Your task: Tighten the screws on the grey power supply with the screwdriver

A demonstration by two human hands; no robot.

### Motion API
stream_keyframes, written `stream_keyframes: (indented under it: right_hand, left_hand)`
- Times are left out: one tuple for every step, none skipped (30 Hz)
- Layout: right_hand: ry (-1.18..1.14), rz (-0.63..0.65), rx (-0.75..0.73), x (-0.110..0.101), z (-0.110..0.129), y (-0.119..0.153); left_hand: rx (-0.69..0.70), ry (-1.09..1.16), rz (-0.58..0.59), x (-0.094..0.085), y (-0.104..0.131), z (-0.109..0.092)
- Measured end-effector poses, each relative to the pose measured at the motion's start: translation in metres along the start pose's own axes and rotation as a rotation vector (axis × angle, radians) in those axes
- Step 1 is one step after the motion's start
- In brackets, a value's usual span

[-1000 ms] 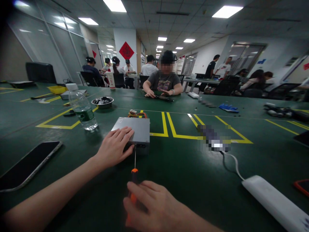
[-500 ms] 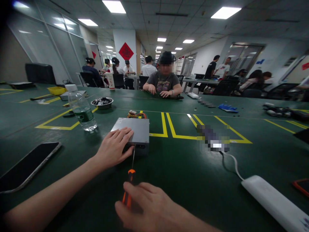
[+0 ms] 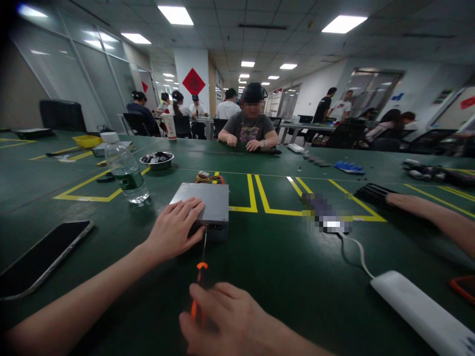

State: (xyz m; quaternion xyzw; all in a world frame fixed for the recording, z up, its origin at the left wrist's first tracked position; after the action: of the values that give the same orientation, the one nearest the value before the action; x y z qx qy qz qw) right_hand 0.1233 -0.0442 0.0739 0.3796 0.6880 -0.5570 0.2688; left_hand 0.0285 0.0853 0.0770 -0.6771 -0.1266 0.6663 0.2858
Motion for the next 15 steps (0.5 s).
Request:
stream_keyframes:
  right_hand:
    - [0.005, -0.019, -0.011, -0.0003, 0.0016, 0.0003]
    - [0.007, -0.036, -0.015, -0.0002, 0.0026, 0.0014]
    - [0.008, -0.049, -0.013, 0.0003, 0.0028, 0.0031]
    - [0.008, -0.053, -0.003, 0.0013, 0.0023, 0.0051]
    - [0.008, -0.052, 0.01, 0.002, 0.0012, 0.0069]
    - [0.007, -0.046, 0.022, 0.0026, 0.0, 0.0083]
    - [0.0, -0.03, 0.035, 0.0036, -0.0013, 0.0091]
    - [-0.012, -0.009, 0.044, 0.0047, -0.0023, 0.0094]
    - [-0.025, 0.017, 0.044, 0.0059, -0.0024, 0.0091]
    - [-0.03, 0.041, 0.037, 0.0069, -0.0017, 0.0083]
    - [-0.026, 0.065, 0.026, 0.008, -0.0006, 0.0074]
    - [-0.016, 0.078, 0.015, 0.0085, 0.0005, 0.0066]
    - [-0.004, 0.078, 0.004, 0.0083, 0.0016, 0.0058]
    - [0.008, 0.065, -0.003, 0.0073, 0.0023, 0.0054]
    - [0.016, 0.048, -0.006, 0.0064, 0.0026, 0.0052]
  left_hand:
    - [-0.001, -0.002, 0.004, 0.0003, 0.0, 0.0002]
    - [-0.002, -0.004, 0.008, 0.0006, 0.0, 0.0003]
    - [-0.002, -0.006, 0.011, 0.0009, 0.0001, 0.0004]
    - [-0.002, -0.007, 0.013, 0.0012, 0.0002, 0.0005]
    - [-0.002, -0.008, 0.013, 0.0013, 0.0003, 0.0006]
    - [-0.003, -0.009, 0.013, 0.0014, 0.0003, 0.0009]
    - [-0.003, -0.01, 0.013, 0.0015, 0.0004, 0.0011]
    - [-0.004, -0.009, 0.013, 0.0016, 0.0003, 0.0012]
    - [-0.003, -0.007, 0.012, 0.0015, 0.0003, 0.0012]
    - [-0.002, -0.004, 0.009, 0.0013, 0.0002, 0.0012]
    - [-0.001, 0.0, 0.007, 0.001, 0.0001, 0.0011]
    - [0.0, 0.004, 0.006, 0.0008, -0.0001, 0.001]
    - [0.0, 0.006, 0.006, 0.0006, -0.0002, 0.001]
    - [0.0, 0.007, 0.007, 0.0006, -0.0003, 0.0009]
    - [-0.001, 0.007, 0.011, 0.0008, -0.0004, 0.0009]
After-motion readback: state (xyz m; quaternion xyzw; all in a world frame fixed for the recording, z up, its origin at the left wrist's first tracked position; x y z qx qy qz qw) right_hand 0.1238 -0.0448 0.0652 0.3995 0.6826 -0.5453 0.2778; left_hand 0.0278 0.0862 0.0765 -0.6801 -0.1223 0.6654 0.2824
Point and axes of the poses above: each hand's wrist, its own y-axis away from the middle knuckle, its own x-axis out of the palm, z = x × y, the point moved 10 cm from there along -y, towards the middle knuckle, and after that the axes turned 11 degrees about -x, right-handed, at the moved point
